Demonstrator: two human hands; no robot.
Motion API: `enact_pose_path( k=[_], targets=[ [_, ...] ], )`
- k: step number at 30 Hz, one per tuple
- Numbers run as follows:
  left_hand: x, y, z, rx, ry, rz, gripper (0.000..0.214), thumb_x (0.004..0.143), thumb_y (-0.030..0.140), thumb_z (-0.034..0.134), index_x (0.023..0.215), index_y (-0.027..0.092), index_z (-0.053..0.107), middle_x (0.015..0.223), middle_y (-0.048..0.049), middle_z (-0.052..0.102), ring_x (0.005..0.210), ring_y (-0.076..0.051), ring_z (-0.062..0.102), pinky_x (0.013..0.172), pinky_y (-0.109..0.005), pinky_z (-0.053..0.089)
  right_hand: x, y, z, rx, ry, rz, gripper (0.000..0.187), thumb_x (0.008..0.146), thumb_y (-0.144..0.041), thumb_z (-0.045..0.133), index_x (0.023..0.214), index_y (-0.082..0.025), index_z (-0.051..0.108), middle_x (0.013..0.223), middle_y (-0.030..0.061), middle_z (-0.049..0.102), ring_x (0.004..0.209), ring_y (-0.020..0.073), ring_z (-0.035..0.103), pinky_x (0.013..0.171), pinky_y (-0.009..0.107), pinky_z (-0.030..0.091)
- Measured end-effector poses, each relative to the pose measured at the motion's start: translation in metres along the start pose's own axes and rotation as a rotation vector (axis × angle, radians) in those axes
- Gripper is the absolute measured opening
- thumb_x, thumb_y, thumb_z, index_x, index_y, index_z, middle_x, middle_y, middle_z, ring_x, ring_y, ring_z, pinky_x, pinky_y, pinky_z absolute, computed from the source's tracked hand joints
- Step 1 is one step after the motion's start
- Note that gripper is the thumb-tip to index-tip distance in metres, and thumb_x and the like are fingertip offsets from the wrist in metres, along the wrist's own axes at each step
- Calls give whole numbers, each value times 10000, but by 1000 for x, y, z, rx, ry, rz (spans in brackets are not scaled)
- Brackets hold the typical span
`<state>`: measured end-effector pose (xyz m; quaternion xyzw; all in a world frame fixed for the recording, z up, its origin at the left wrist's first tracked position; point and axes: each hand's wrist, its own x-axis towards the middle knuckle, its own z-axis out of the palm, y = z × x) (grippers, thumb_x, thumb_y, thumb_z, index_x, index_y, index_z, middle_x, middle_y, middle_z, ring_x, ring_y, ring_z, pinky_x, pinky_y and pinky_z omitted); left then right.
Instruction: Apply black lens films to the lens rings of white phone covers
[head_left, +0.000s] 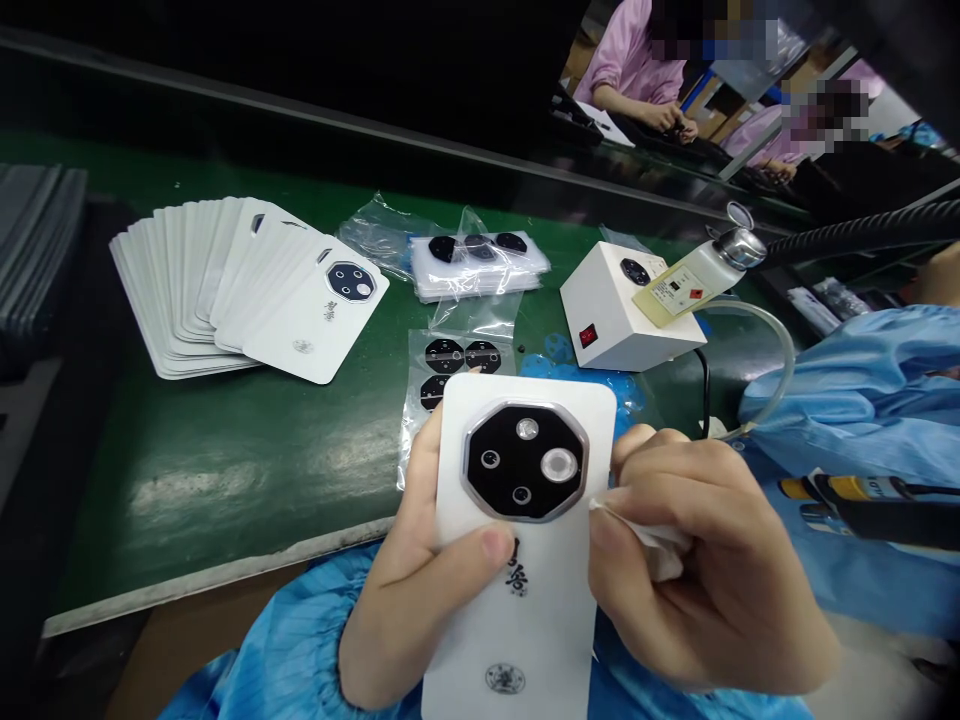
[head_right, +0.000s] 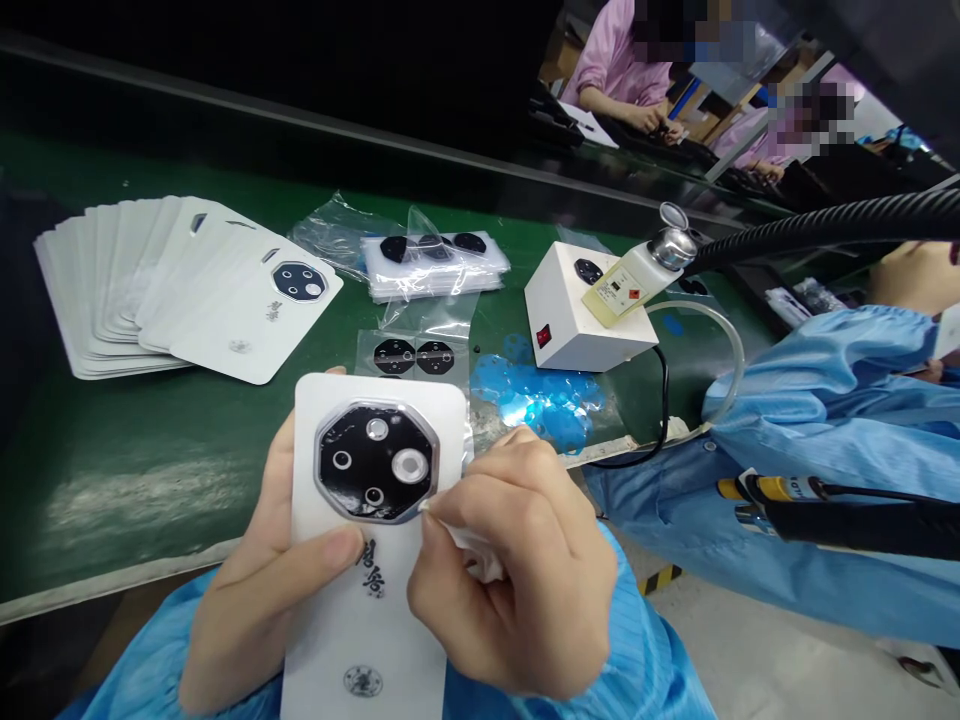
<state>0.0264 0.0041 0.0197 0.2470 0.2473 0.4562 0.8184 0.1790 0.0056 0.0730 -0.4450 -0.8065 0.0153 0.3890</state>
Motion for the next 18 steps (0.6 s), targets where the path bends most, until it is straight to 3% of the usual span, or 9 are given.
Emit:
enact_pose_path(
  k=[4,7,10,13,18],
  targets=[
    [-1,7,8,-123,20,-118,878,779,249,651,1432,434,94,1112,-1,664,1020,-287,641,815,-415,561,-4,-5,12,149,187,119,207,729,-24,537,849,-193,523,728,-4,515,593,100,495,572,317,479],
    [-2,10,11,-180,68,-132,886,761,206,655,1429,428,117,1067,3,675,1008,-282,642,812,-395,549,-6,-7,18,153,230,138,173,736,-38,536,824,-187,529,723,-16,515,591,94,483,576,312,465],
    [-3,8,10,-121,110,-122,862,770,224,648,1428,429,130,1085,9,665,1002,-275,638,784,-368,550,-5,-7,17,83,205,98,171,740,-27,551,823,-174,533,715,-8,523,610,102,476,595,316,465],
    [-2,4,8,75,193,-23,890,772,281,657,1421,464,76,1136,56,637,1029,-228,611,807,-308,529,-4,-6,14,-20,80,13,175,739,-13,581,837,-154,547,720,22,554,645,128,498,578,330,442],
    [-4,-7,6,326,308,155,834,802,309,643,1411,482,100,1230,101,570,1145,-176,525,1002,-283,416,-4,-6,18,-61,35,-30,128,733,-14,606,790,-121,566,666,30,564,614,130,474,544,334,365]
  ],
)
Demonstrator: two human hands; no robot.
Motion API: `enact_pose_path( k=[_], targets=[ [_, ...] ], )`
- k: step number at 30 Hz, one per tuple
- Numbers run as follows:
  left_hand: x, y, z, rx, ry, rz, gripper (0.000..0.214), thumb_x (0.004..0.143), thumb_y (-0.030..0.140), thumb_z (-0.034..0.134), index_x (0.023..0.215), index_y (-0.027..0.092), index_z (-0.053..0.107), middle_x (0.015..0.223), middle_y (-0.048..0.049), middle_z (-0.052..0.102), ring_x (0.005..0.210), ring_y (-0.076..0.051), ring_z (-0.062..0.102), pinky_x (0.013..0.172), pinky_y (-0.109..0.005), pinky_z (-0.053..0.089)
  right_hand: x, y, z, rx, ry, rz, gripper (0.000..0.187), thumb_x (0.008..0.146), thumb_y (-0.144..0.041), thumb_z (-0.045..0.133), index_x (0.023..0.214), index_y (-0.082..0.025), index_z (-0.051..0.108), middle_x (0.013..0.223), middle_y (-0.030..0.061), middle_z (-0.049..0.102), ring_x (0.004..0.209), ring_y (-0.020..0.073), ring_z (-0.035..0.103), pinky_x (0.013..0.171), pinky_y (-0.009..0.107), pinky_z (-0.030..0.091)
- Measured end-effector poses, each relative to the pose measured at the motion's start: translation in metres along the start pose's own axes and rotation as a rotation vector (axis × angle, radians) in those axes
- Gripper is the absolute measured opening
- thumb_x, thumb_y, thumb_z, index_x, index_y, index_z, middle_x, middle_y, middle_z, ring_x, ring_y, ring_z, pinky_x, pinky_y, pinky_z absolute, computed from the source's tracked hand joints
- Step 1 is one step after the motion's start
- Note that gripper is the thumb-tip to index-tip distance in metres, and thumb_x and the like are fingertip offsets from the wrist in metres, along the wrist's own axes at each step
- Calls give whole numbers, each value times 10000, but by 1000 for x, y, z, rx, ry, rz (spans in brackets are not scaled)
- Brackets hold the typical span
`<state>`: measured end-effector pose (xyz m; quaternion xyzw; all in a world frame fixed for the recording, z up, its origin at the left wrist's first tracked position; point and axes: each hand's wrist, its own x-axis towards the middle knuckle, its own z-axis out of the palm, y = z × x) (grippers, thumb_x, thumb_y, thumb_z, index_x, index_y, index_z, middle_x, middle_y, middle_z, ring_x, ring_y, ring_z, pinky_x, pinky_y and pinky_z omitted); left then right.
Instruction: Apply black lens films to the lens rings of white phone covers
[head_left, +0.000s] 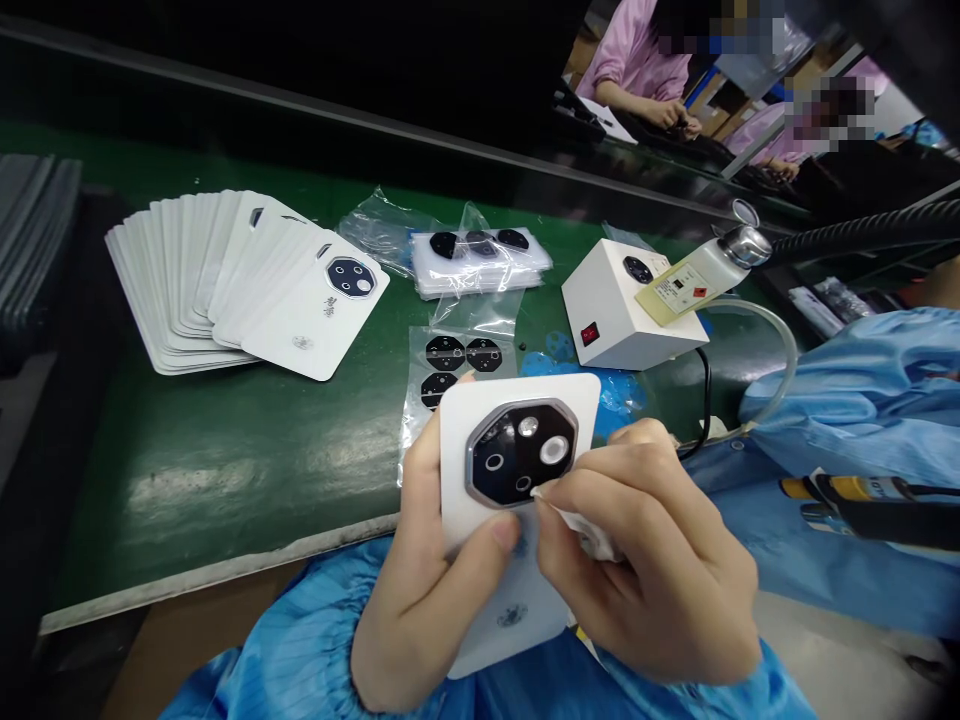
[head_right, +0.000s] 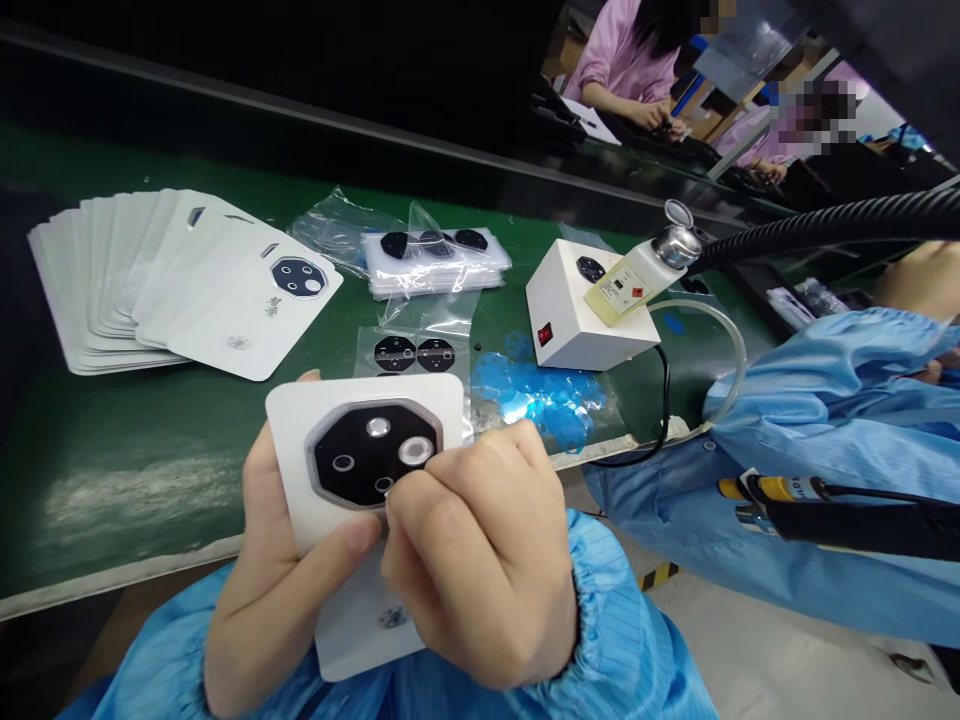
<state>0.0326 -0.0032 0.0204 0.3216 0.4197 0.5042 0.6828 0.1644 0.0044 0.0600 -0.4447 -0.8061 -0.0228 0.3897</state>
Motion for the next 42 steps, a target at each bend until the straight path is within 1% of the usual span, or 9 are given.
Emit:
enact_pose_path(
  k=[7,14,18,20,22,26,29,33,42],
  targets=[
    [-3,-8,6,219,-33,301,592,914,225,492,1335,572,262,1385,172,434,1311,-175,389,1118,-335,298,2,0,5,1,-34,32,124,743,-20,588,768,-136,553,687,27,564,631,129,459,567,329,370],
    [0,-17,4,390,-1,522,723,881,51,482,1346,553,249,1392,216,429,1297,-163,423,1098,-355,341,3,-1,6,-45,-92,66,108,783,-36,548,764,-141,541,688,32,565,642,130,461,563,309,369],
    [5,-19,0,459,-97,579,753,874,33,485,1375,527,215,1397,192,438,1265,-150,465,1074,-297,373,3,-1,6,-109,-125,81,118,798,-44,529,742,-147,534,672,27,544,632,128,448,564,308,369],
    [5,-16,-2,436,-95,533,716,891,74,482,1353,558,230,1408,214,412,1292,-130,428,1100,-259,328,4,-1,4,-125,-115,76,124,782,-30,539,736,-145,532,669,29,546,630,131,458,564,314,376],
    [3,-11,-3,323,-48,378,656,901,179,507,1348,566,221,1392,200,431,1307,-144,402,1114,-280,304,4,-1,1,-95,-74,71,130,756,-16,557,759,-143,527,668,28,545,620,131,470,558,317,386],
    [2,2,-4,-18,-96,-71,852,808,328,633,1414,490,56,1235,85,581,1147,-223,546,934,-343,479,4,-2,-7,64,12,119,178,730,-19,562,818,-163,504,683,9,522,611,123,480,572,327,428],
    [4,10,-3,-264,-189,-241,908,769,290,661,1421,468,56,1153,54,632,1044,-241,608,823,-344,528,2,-2,-9,172,55,168,202,735,-16,540,831,-189,504,687,1,518,589,119,465,571,332,445],
    [6,13,-1,-389,-184,-284,898,746,244,677,1425,444,124,1098,28,660,1044,-264,614,808,-355,542,1,-1,-9,199,83,183,237,737,-3,523,849,-211,512,678,-2,513,577,129,471,563,347,451],
    [6,14,1,-349,-213,-268,872,773,237,638,1431,449,105,1090,10,669,976,-286,650,759,-401,572,0,-1,-10,157,75,182,231,764,-27,523,874,-230,515,708,14,530,586,148,496,591,391,488]
  ],
)
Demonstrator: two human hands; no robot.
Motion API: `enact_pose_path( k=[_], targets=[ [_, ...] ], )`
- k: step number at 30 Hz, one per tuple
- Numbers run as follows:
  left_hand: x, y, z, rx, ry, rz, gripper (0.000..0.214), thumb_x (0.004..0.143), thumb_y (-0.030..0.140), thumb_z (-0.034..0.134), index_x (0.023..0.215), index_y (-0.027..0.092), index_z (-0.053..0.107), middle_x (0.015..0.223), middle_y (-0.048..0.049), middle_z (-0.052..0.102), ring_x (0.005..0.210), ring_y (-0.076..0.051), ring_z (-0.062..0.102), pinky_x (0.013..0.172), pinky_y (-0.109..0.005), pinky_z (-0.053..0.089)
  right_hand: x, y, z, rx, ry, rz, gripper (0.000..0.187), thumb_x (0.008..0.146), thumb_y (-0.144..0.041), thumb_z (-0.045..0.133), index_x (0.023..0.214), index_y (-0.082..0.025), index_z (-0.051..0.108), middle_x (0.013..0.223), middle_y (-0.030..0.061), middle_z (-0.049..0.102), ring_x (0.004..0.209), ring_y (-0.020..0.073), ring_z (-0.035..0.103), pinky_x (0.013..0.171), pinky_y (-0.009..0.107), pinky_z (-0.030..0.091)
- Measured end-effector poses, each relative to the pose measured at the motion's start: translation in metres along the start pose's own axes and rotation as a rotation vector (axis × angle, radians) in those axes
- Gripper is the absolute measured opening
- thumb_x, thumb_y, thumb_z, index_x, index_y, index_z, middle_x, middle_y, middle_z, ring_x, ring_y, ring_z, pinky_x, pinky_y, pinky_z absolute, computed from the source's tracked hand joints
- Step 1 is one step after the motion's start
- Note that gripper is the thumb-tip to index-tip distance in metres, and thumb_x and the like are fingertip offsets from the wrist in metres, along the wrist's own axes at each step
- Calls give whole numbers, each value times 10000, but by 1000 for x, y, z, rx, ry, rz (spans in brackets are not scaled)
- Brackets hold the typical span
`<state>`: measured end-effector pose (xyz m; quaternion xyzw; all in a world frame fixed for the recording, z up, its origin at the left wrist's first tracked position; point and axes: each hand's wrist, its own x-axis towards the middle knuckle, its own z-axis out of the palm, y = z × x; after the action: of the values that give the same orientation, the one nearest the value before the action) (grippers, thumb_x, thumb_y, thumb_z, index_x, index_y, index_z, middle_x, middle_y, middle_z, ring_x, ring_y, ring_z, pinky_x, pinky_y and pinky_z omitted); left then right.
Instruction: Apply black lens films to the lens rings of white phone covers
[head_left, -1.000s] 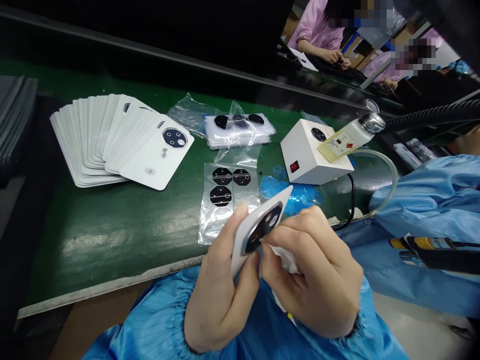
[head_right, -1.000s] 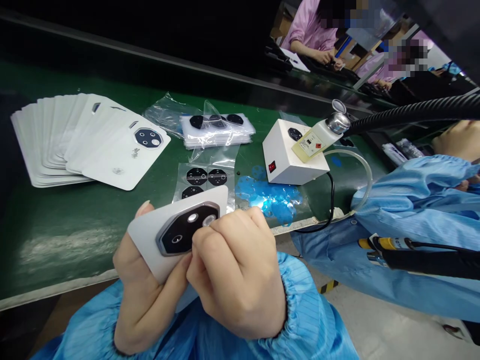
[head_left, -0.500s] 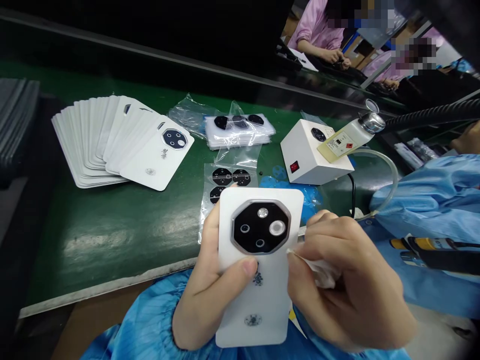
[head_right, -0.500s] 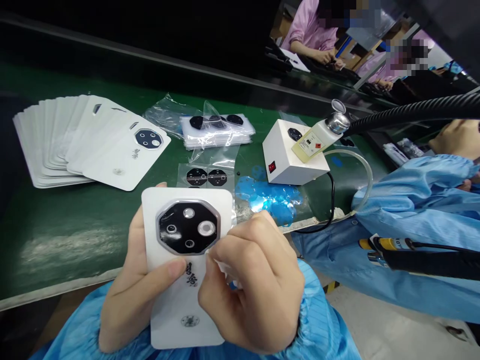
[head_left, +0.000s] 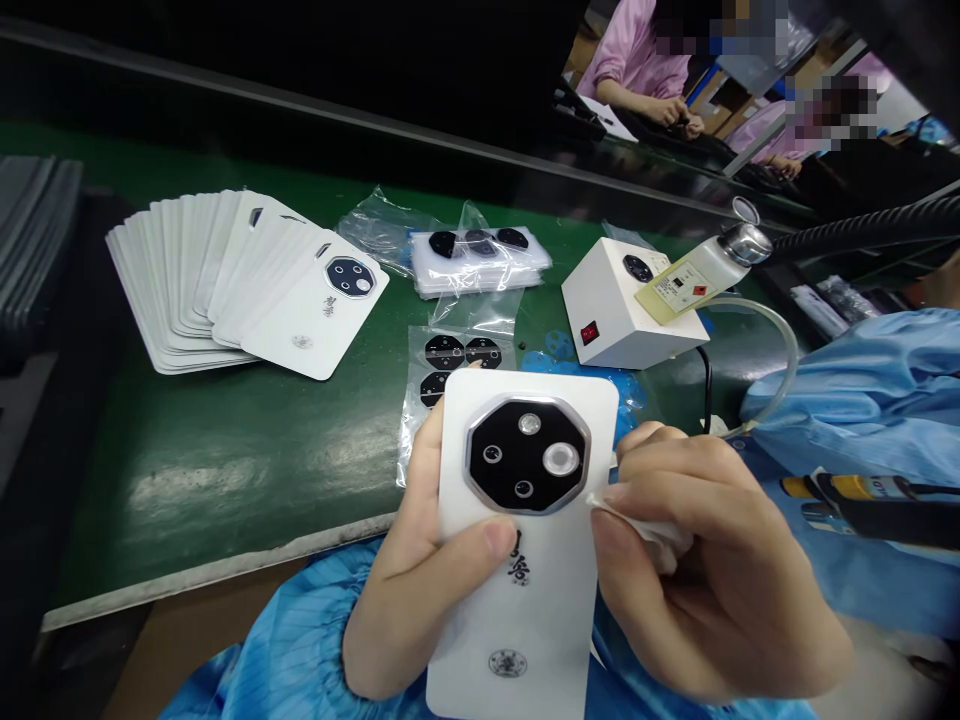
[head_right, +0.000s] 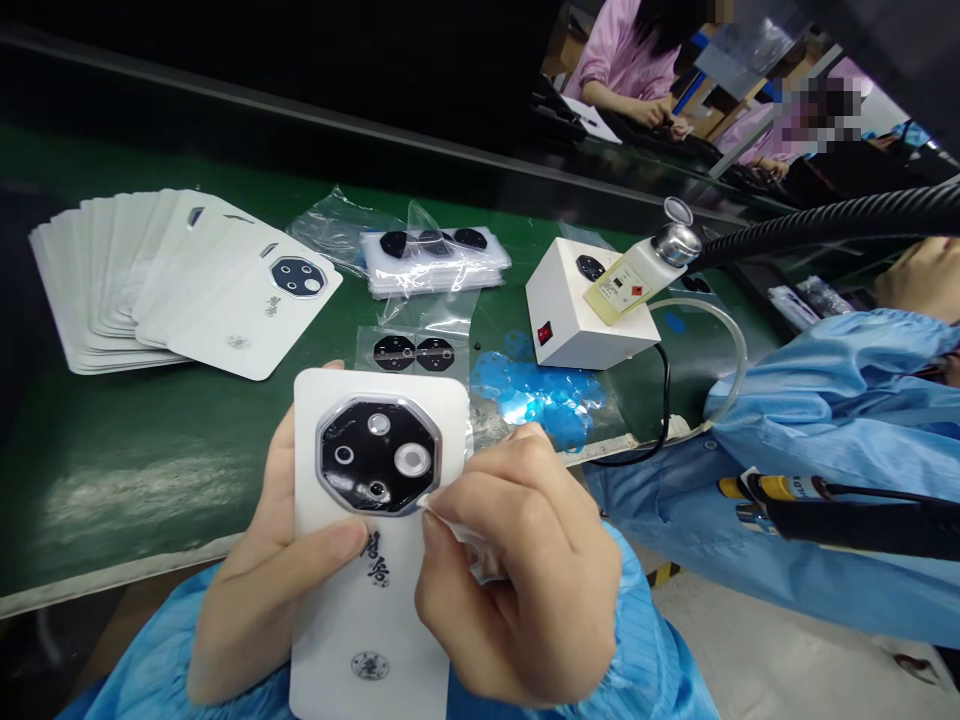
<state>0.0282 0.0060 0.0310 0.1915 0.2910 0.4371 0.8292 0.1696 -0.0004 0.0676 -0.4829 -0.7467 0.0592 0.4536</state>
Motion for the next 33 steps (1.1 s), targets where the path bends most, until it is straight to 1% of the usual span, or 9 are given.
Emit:
enact_pose_path(
  k=[4,7,10,13,20,23,26,29,33],
  targets=[
    [0,-2,0,9,54,-1,857,752,248,670,1427,427,174,1092,7,668,952,-269,659,713,-341,577,-1,0,2,-14,18,-11,257,750,-11,530,884,-230,519,704,9,524,571,141,491,564,370,479],
    [0,-4,-1,53,70,28,825,751,249,674,1416,424,219,1097,22,666,969,-246,649,753,-316,569,0,1,4,-19,44,-31,263,736,6,537,877,-216,523,698,8,524,577,136,488,539,356,464],
    [-1,-5,-2,112,75,43,776,771,270,657,1403,442,242,1125,35,653,984,-239,640,779,-326,560,1,1,4,-48,38,-52,253,746,-10,542,890,-217,523,690,9,527,587,146,491,546,366,470],
    [-1,-7,-3,171,107,81,768,758,293,674,1397,438,271,1176,30,626,1021,-262,619,823,-371,543,1,1,4,-70,27,-57,238,751,-26,549,889,-217,519,679,12,536,578,150,483,558,377,472],
    [-2,-9,-5,221,60,98,739,782,320,655,1388,474,260,1168,61,627,1039,-236,595,855,-331,503,0,1,4,-53,34,-38,204,743,-25,561,842,-201,528,697,6,557,581,128,485,560,349,461],
    [-2,-9,-5,219,44,81,751,785,333,650,1394,478,234,1162,62,629,1008,-235,604,819,-330,513,0,1,3,-37,34,-49,197,737,-11,560,839,-176,527,706,11,557,601,120,485,570,340,447],
    [-1,-8,-5,190,31,75,730,785,327,652,1386,473,263,1137,60,642,976,-218,621,797,-301,517,0,1,3,-46,32,-52,186,738,-20,564,835,-174,524,705,8,554,604,118,479,595,345,446],
    [-1,-8,-4,140,15,75,733,782,295,656,1387,456,276,1132,51,651,1009,-216,623,817,-287,517,0,1,4,-68,42,-48,198,741,-29,559,839,-197,518,692,0,549,600,128,476,615,355,456],
    [0,-6,-3,77,25,46,783,784,257,657,1411,435,222,1132,25,659,1015,-233,636,805,-303,546,1,0,2,-63,29,-64,230,741,-17,545,870,-205,516,691,8,532,587,138,474,585,359,450]
  ],
)
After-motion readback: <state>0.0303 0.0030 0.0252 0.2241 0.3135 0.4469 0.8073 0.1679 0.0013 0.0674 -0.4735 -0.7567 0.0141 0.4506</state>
